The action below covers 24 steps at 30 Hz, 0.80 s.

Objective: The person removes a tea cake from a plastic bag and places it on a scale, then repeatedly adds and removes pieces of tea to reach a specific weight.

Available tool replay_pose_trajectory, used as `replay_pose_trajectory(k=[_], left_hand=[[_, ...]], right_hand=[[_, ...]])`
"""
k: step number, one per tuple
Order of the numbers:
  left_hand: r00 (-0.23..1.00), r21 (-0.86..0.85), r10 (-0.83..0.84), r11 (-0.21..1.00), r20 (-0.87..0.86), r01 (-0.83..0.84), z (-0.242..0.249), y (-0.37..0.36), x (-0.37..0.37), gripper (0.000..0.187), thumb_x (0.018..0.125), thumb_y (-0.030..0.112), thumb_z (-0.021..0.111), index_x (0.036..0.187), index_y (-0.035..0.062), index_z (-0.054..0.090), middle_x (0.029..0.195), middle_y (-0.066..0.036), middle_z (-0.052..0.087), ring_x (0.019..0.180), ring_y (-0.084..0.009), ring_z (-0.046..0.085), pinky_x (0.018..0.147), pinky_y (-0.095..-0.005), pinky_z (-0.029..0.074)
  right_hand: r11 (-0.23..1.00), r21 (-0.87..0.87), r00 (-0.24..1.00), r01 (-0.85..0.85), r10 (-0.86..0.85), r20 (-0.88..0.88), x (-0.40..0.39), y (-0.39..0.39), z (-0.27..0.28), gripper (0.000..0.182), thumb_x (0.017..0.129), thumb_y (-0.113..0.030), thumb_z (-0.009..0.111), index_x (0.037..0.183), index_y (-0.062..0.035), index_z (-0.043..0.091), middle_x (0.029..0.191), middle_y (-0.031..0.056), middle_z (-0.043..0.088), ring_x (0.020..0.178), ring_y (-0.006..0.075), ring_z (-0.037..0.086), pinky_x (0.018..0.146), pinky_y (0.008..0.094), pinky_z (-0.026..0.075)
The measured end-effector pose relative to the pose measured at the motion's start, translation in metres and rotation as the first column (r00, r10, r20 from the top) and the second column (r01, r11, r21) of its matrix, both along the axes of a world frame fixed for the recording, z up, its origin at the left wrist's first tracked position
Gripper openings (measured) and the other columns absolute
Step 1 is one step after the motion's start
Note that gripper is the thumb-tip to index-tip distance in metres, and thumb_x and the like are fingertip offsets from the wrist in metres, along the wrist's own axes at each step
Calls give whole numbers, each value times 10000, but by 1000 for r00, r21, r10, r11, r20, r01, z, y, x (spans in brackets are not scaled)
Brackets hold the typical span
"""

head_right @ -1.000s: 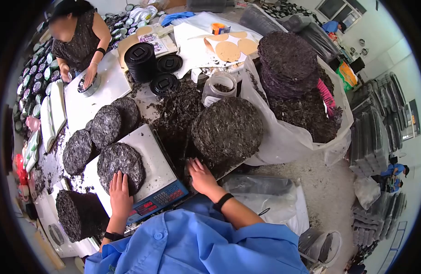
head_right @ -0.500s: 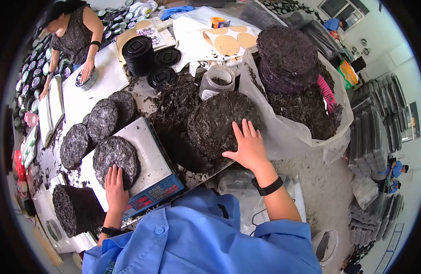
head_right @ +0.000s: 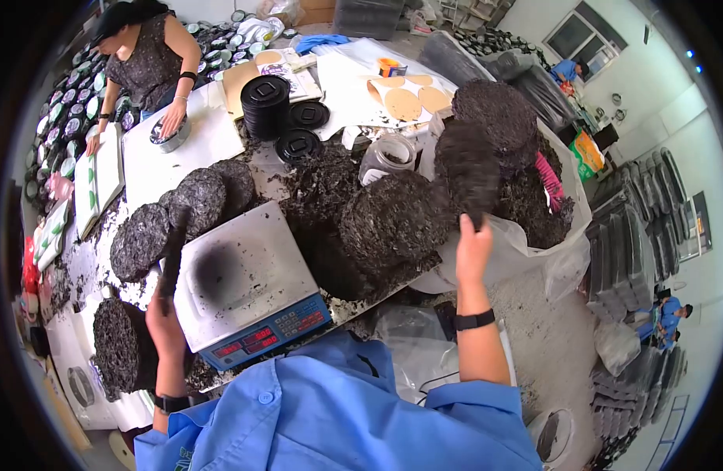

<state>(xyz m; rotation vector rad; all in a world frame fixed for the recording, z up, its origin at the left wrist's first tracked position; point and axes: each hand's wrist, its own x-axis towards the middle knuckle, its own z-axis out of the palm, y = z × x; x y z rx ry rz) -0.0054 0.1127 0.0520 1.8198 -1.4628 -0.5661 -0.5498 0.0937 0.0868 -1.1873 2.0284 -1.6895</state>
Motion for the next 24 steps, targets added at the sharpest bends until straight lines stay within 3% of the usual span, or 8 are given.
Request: replay_pose_trajectory(k=[2, 6, 7, 9, 11, 12, 18, 24], left_hand=[[850, -126, 26, 986, -526, -108, 3, 7, 28, 341, 940, -30, 472, 1277, -36, 522, 1223, -131, 617, 1119, -194, 586, 962, -322, 463], [678, -155, 24, 967, -735, -202, 13, 35, 50, 361, 970, 34, 485, 1325, -23, 467, 1290, -124, 555, 1143, -204, 563, 991, -336, 451], [361, -111, -12, 961, -932, -255, 15, 39, 53, 372, 969, 35, 486, 1336, -19, 455, 1297, -119, 549, 1153, -208, 556, 1007, -336, 441], [480, -128, 34, 945, -877, -300, 15, 49, 57, 358, 971, 44, 489, 1322, -20, 471, 1281, -108, 562, 1152, -203, 554, 1013, -333, 428], [553, -137, 57, 943, -831, -303, 19, 55, 58, 362, 971, 50, 494, 1327, -13, 469, 1285, -106, 558, 1162, -205, 546, 1018, -340, 426], [573, -138, 59, 946, -817, -294, 21, 57, 59, 372, 970, 53, 498, 1336, -6, 460, 1296, -108, 549, 1172, -211, 540, 1026, -351, 426], [629, -151, 106, 928, -770, -341, 24, 69, 58, 347, 972, 57, 507, 1309, -23, 482, 1262, -106, 572, 1135, -177, 546, 1003, -315, 403], [917, -121, 98, 980, -387, -156, 29, 54, 11, 313, 954, 39, 548, 1262, -20, 541, 1252, -96, 579, 1089, -152, 538, 924, -311, 430]], right_hand=[[935, -352, 666, -55, 297, 684, 44, 4, 28, 286, 898, -14, 559, 1183, 14, 573, 1151, 112, 635, 1038, 242, 622, 911, 402, 513], [940, -165, 562, -298, 312, 766, 140, 8, 16, 326, 881, -17, 601, 1202, -33, 549, 1149, 88, 629, 969, 205, 647, 773, 331, 555], [930, -87, 651, -357, 314, 691, 172, 9, 6, 294, 887, -40, 611, 1179, -13, 582, 1126, 83, 643, 929, 199, 654, 774, 328, 542], [820, 326, 877, -470, 475, 70, 231, 17, -13, 270, 891, -77, 591, 1140, 19, 634, 1097, 124, 676, 956, 260, 662, 858, 367, 524], [623, 465, 269, -629, 735, -622, 269, 12, -51, 552, 816, -192, 688, 1311, -12, 527, 1342, 180, 542, 1265, 321, 496, 1063, 472, 383], [493, 697, 64, -520, 836, -544, 282, 21, -68, 694, 784, -287, 727, 1375, -37, 461, 1447, 181, 431, 1364, 318, 376, 1121, 520, 282], [671, 503, 353, -545, 728, -588, 226, 4, -16, 849, 692, -337, 798, 1395, -37, 430, 1474, 227, 344, 1386, 411, 293, 1142, 509, 242], [697, 708, 551, 110, 550, -627, 72, -34, -32, 1019, 731, -499, 762, 1500, -58, 259, 1539, 264, 230, 1421, 406, 237, 1141, 461, 280]])
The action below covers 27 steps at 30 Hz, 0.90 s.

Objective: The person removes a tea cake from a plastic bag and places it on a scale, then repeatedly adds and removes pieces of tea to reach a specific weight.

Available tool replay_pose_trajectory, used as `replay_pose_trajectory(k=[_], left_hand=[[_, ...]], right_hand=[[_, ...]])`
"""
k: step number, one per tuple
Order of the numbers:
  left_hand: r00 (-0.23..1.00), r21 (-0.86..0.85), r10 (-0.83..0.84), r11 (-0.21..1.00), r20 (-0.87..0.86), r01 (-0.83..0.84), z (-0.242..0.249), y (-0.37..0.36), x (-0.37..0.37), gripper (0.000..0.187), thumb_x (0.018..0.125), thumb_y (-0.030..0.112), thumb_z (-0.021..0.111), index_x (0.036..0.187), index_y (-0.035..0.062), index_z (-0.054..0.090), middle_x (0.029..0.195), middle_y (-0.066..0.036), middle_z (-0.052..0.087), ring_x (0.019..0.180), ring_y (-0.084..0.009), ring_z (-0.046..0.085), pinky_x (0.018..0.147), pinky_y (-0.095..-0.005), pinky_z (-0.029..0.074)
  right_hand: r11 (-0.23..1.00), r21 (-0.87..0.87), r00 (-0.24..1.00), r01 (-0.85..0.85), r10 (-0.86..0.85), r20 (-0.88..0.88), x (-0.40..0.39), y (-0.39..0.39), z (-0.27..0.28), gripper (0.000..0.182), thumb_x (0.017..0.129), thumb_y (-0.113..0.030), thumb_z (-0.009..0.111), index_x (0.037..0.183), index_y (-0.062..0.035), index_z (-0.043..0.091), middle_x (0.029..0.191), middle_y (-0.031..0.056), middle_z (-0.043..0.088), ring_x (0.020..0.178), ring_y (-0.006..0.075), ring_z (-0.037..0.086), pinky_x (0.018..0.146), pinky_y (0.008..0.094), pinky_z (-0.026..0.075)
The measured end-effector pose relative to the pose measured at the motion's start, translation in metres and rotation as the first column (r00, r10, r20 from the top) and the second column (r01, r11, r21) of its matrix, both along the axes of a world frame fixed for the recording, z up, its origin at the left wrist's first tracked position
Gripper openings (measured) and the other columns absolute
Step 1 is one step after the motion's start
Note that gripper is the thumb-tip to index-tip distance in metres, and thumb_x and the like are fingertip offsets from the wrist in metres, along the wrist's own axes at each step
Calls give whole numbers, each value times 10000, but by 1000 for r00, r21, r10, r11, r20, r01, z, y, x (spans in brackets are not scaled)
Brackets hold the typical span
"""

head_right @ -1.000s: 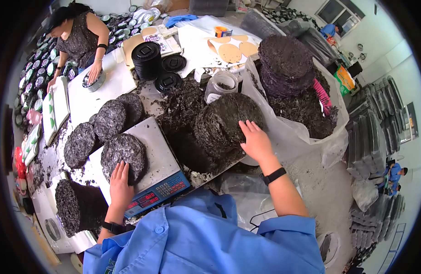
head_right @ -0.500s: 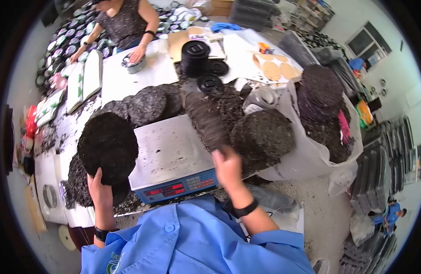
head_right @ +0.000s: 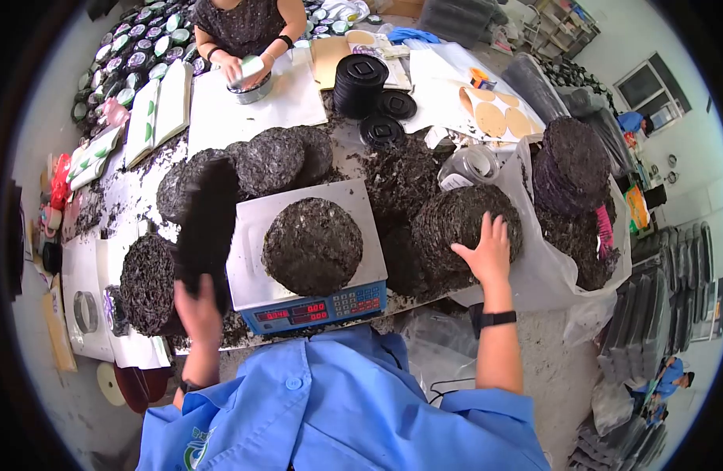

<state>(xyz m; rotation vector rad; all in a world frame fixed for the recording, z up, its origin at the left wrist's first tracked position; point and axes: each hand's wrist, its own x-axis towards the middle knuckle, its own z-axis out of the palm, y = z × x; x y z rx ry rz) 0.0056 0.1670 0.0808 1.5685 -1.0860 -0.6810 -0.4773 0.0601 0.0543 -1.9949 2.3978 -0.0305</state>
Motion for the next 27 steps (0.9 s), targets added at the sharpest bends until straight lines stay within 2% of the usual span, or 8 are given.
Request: replay_pose_trajectory(k=[2, 3, 4, 6, 16, 19, 22, 27], left_hand=[[735, -130, -209, 917, 645, 376, -4, -25, -31, 571, 751, -120, 540, 1302, 32, 537, 1358, -147, 538, 1258, -289, 515, 1063, -396, 395], [584, -15, -350, 850, 733, 527, -10, -32, -46, 654, 682, -113, 527, 1317, 43, 529, 1401, -190, 485, 1338, -342, 427, 1132, -435, 324], [342, 242, -517, 763, 785, 599, -19, -41, -56, 546, 807, 16, 634, 1339, 42, 513, 1459, -173, 426, 1367, -330, 387, 1135, -428, 316], [208, 408, -703, 598, 680, 690, -45, -46, -63, 640, 769, 97, 713, 1363, 45, 480, 1483, -176, 386, 1384, -332, 359, 1155, -422, 282], [689, 145, -425, 892, 587, 428, 13, -39, -10, 638, 757, 42, 726, 1351, 86, 499, 1431, -157, 458, 1270, -371, 485, 1040, -412, 424], [707, 68, -333, 924, 623, 375, 33, -38, 5, 571, 790, 29, 684, 1335, 86, 522, 1411, -145, 487, 1271, -349, 493, 1038, -402, 424], [726, 68, -315, 935, 611, 348, 40, -31, 10, 545, 793, 25, 676, 1317, 86, 539, 1408, -134, 491, 1275, -336, 494, 1038, -406, 426], [712, 103, -380, 911, 590, 400, 40, -12, 18, 539, 769, 23, 692, 1289, 72, 556, 1397, -133, 495, 1251, -347, 501, 1023, -414, 433]], right_hand=[[997, 75, 999, -19, 17, 30, -24, 3, -28, 944, 762, -494, 740, 1493, -91, 299, 1533, 225, 282, 1412, 369, 280, 1119, 434, 321], [997, 66, 998, -28, 25, 53, -27, 1, -26, 911, 776, -485, 731, 1488, -99, 315, 1524, 214, 307, 1407, 359, 295, 1117, 425, 326], [998, 60, 996, -36, 31, 79, -28, -1, -23, 878, 789, -476, 722, 1484, -108, 331, 1516, 202, 332, 1402, 348, 310, 1115, 416, 331], [998, 50, 995, -50, 45, 92, -27, 1, -19, 821, 809, -452, 707, 1472, -115, 360, 1493, 189, 378, 1386, 340, 342, 1108, 407, 341], [981, 104, 987, -162, 162, 9, -22, -9, -9, 715, 826, -340, 673, 1433, -80, 401, 1413, 228, 466, 1305, 374, 444, 1052, 422, 407], [959, 284, 987, -14, -32, 158, -9, -18, 28, 710, 812, -287, 686, 1433, -89, 403, 1403, 224, 476, 1270, 365, 482, 1037, 414, 423], [979, 65, 965, -193, 201, -169, -12, -4, -15, 746, 796, -290, 702, 1441, -85, 388, 1416, 227, 461, 1251, 364, 501, 1028, 417, 428], [962, 183, 979, -205, 205, 17, -19, -24, 7, 838, 772, -431, 735, 1438, -58, 389, 1399, 232, 476, 1239, 361, 514, 1021, 421, 432]])
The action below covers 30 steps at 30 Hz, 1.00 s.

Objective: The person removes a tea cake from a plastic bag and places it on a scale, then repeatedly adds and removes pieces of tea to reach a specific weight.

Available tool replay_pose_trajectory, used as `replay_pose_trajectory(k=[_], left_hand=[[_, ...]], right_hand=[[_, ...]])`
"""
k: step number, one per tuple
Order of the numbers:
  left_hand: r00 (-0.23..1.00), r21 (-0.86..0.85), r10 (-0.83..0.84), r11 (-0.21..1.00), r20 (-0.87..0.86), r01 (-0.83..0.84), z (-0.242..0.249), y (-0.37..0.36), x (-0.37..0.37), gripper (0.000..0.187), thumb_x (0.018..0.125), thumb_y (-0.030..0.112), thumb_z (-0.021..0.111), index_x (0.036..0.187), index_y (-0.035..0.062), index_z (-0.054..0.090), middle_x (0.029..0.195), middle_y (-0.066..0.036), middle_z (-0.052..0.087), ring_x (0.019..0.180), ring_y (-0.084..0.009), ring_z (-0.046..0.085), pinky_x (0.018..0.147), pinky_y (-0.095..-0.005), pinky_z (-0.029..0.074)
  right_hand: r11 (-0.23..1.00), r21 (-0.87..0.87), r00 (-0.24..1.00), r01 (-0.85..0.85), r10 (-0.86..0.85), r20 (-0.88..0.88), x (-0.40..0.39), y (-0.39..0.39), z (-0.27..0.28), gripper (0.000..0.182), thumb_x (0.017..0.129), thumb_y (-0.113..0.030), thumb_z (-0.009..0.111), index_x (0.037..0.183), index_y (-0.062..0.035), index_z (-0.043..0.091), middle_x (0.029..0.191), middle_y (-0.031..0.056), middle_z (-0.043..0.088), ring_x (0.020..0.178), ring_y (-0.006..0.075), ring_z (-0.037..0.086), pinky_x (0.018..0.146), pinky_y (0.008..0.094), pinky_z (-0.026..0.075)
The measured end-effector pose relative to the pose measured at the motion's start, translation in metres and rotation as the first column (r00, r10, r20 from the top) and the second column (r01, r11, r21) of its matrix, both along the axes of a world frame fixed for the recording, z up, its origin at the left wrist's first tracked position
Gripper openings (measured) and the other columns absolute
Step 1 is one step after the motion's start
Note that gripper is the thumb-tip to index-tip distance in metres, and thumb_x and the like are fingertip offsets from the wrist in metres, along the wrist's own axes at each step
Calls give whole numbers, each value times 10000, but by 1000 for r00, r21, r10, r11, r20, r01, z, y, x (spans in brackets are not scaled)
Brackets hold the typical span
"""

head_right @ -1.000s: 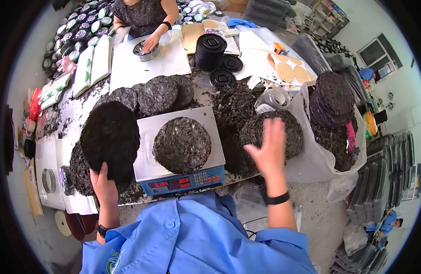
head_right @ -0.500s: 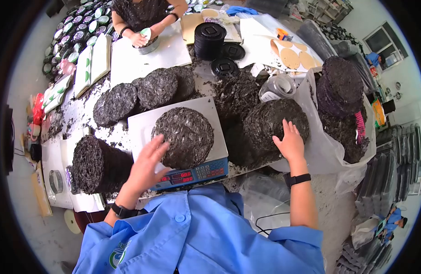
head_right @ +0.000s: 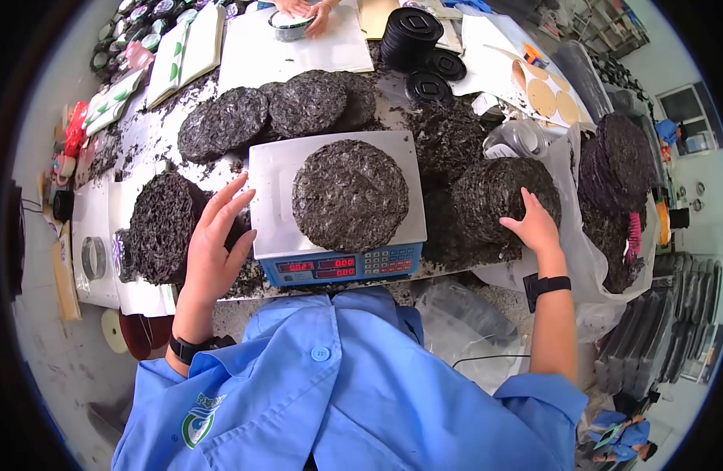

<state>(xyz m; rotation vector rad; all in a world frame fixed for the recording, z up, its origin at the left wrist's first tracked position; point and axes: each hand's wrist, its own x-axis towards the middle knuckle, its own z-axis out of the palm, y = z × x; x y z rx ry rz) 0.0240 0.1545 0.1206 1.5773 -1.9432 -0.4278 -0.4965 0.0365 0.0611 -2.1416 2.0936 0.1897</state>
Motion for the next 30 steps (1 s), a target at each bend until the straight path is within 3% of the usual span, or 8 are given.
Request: replay_pose_trajectory(k=[11, 15, 18, 19, 20, 21, 24, 30], left_hand=[[930, -35, -364, 931, -57, 363, -12, -16, -45, 611, 697, 43, 748, 1276, 71, 554, 1389, -165, 489, 1279, -366, 469, 1051, -432, 411], [860, 118, -459, 888, 224, 444, -60, -40, -80, 820, 688, 284, 803, 1400, 95, 443, 1481, -150, 389, 1382, -349, 340, 1133, -490, 287], [768, 250, -473, 881, 431, 402, -93, -54, -82, 890, 645, 295, 815, 1426, 126, 422, 1498, -138, 373, 1382, -313, 349, 1131, -471, 291], [743, 255, -475, 880, 471, 401, -96, -54, -83, 902, 625, 275, 823, 1423, 129, 427, 1498, -135, 374, 1376, -308, 358, 1126, -466, 299], [756, 261, -481, 877, 444, 404, -95, -53, -83, 906, 611, 259, 826, 1417, 128, 434, 1497, -133, 377, 1372, -308, 363, 1123, -464, 303], [769, 264, -485, 874, 416, 408, -92, -54, -83, 911, 596, 243, 829, 1412, 128, 441, 1495, -131, 379, 1368, -308, 368, 1119, -463, 307], [776, 279, -482, 875, 406, 397, -88, -59, -89, 917, 570, 211, 833, 1402, 128, 457, 1493, -129, 385, 1361, -310, 377, 1115, -461, 312], [766, 343, -488, 866, 418, 364, -82, -58, -88, 916, 546, 150, 817, 1392, 131, 469, 1489, -127, 394, 1366, -313, 374, 1129, -453, 302]], right_hand=[[971, -136, 979, 197, -202, -25, 22, 1, -18, 634, 851, -381, 588, 1377, -48, 465, 1357, 212, 523, 1188, 354, 550, 1008, 425, 439], [921, -357, 960, 153, -52, 275, 27, 28, -27, 613, 877, -334, 643, 1358, 2, 466, 1422, 240, 443, 1315, 390, 415, 1089, 428, 351], [839, -516, 907, 173, 69, 416, 62, 86, -35, 344, 852, -144, 657, 1161, -18, 572, 1163, 155, 606, 1087, 316, 571, 953, 408, 454], [863, -109, 567, 493, -224, 793, 68, 105, -68, 367, 819, -151, 706, 1136, -22, 576, 1108, 124, 634, 973, 248, 627, 848, 360, 501], [875, 61, 572, 481, -366, 734, 60, 123, -112, 462, 802, -215, 761, 1170, -22, 560, 1068, 102, 652, 881, 203, 646, 780, 331, 518], [644, 551, 26, 530, -662, 749, 58, 139, -153, 595, 793, -265, 790, 1253, -29, 496, 1181, 124, 615, 989, 233, 623, 824, 364, 521], [323, 787, -529, 525, -601, 599, 50, 137, -236, 618, 794, -228, 797, 1290, -106, 450, 1274, 116, 504, 1169, 299, 507, 943, 432, 465], [378, 828, -564, 415, -607, 560, 72, 97, -248, 427, 815, -165, 749, 1185, -105, 543, 1140, 73, 600, 1008, 226, 582, 786, 375, 483]])
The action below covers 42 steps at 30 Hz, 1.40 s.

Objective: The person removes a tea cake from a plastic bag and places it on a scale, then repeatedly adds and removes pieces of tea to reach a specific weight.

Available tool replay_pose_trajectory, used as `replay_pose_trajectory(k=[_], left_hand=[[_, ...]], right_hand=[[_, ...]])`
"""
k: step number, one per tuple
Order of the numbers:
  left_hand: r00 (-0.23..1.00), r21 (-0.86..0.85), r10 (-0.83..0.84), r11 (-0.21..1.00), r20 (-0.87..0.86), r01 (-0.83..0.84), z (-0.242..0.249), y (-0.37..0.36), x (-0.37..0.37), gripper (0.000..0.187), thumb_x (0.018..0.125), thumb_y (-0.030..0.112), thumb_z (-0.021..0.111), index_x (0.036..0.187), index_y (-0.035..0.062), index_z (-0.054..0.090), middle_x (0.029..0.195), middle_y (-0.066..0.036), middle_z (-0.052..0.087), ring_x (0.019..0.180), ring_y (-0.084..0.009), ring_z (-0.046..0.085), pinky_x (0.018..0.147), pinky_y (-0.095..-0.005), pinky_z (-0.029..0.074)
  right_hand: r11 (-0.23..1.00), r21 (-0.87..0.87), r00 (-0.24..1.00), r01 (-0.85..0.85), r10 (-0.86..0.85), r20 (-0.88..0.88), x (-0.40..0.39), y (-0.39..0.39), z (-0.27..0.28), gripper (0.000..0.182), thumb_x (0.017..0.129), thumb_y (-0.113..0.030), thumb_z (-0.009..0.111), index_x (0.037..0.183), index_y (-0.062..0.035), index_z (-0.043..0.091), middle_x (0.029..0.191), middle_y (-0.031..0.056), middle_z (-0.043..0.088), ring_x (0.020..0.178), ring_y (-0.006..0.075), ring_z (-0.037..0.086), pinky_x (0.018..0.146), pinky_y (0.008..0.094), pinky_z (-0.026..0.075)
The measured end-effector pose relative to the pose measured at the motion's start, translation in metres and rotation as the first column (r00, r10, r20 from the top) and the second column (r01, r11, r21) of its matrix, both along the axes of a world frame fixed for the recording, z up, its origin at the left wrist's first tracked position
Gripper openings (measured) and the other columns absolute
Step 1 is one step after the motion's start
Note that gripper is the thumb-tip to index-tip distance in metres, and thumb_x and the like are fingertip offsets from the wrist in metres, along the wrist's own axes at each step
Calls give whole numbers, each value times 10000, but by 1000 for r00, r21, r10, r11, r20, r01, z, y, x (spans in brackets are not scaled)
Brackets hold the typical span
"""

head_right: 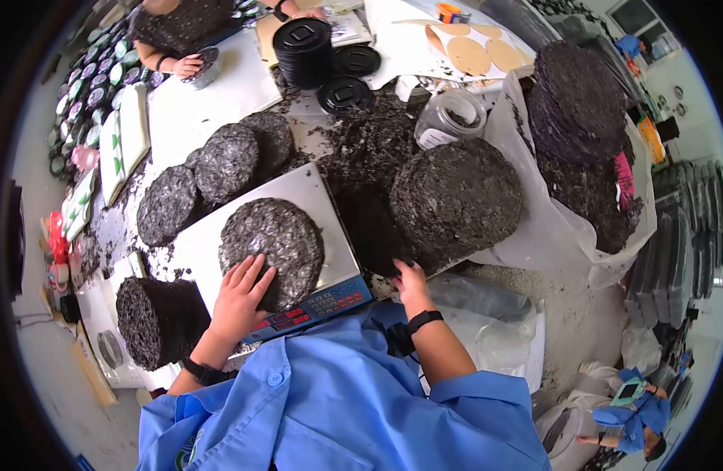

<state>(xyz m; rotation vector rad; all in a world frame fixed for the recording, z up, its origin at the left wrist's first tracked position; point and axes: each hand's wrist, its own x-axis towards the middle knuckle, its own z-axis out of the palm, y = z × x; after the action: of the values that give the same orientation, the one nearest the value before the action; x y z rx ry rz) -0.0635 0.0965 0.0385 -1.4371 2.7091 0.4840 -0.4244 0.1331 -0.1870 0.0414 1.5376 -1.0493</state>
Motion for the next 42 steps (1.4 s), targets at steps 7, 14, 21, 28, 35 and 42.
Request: replay_pose_trajectory(k=[7, 14, 21, 28, 35, 42], left_hand=[[999, -36, 36, 999, -32, -37, -3, 5, 5, 905, 513, 110, 813, 1361, 115, 498, 1465, -142, 426, 1349, -328, 401, 1110, -466, 319], [1000, -58, -4, 998, -26, 3, -8, 4, 14, 921, 536, 175, 832, 1385, 131, 480, 1473, -141, 418, 1351, -315, 397, 1107, -462, 311], [999, -136, -23, 991, -41, 17, -18, 10, 16, 874, 567, 173, 801, 1380, 120, 485, 1464, -146, 429, 1349, -316, 402, 1112, -467, 309], [998, -221, -21, 975, -58, 8, -28, 13, 15, 849, 560, 115, 771, 1361, 89, 493, 1454, -164, 434, 1353, -325, 399, 1121, -475, 302], [993, -169, 3, 985, -119, -24, -19, 15, 14, 859, 551, 90, 770, 1363, 87, 489, 1462, -158, 422, 1362, -322, 387, 1124, -469, 299], [997, -150, 16, 988, -77, -27, -15, 16, 13, 824, 600, 163, 778, 1371, 111, 492, 1452, -152, 437, 1345, -311, 406, 1125, -459, 294]], right_hand=[[927, -78, 651, -366, 195, -733, -1, -9, 28, 412, 826, -229, 721, 1121, 43, 627, 945, 138, 707, 870, 232, 669, 800, 333, 502], [829, 59, 325, -556, 283, -902, -2, -17, 126, 351, 835, -280, 679, 1064, -16, 645, 904, 213, 681, 864, 395, 651, 761, 413, 506], [876, -9, 474, -482, 253, -844, -7, -17, 96, 457, 815, -330, 714, 1083, 28, 619, 938, 219, 685, 897, 347, 672, 794, 408, 503], [632, 185, 137, -752, 425, -895, 0, -5, 190, 598, 806, -254, 726, 1304, -8, 502, 1265, 212, 584, 1140, 349, 573, 958, 422, 462], [677, 499, -447, -540, 272, -852, -71, -57, 207, 770, 778, -431, 740, 1371, -29, 457, 1457, 194, 422, 1343, 356, 390, 1097, 433, 350], [670, 500, -435, -549, 281, -855, -67, -60, 221, 667, 799, -345, 726, 1337, -29, 489, 1391, 177, 492, 1298, 351, 438, 1071, 431, 379]])
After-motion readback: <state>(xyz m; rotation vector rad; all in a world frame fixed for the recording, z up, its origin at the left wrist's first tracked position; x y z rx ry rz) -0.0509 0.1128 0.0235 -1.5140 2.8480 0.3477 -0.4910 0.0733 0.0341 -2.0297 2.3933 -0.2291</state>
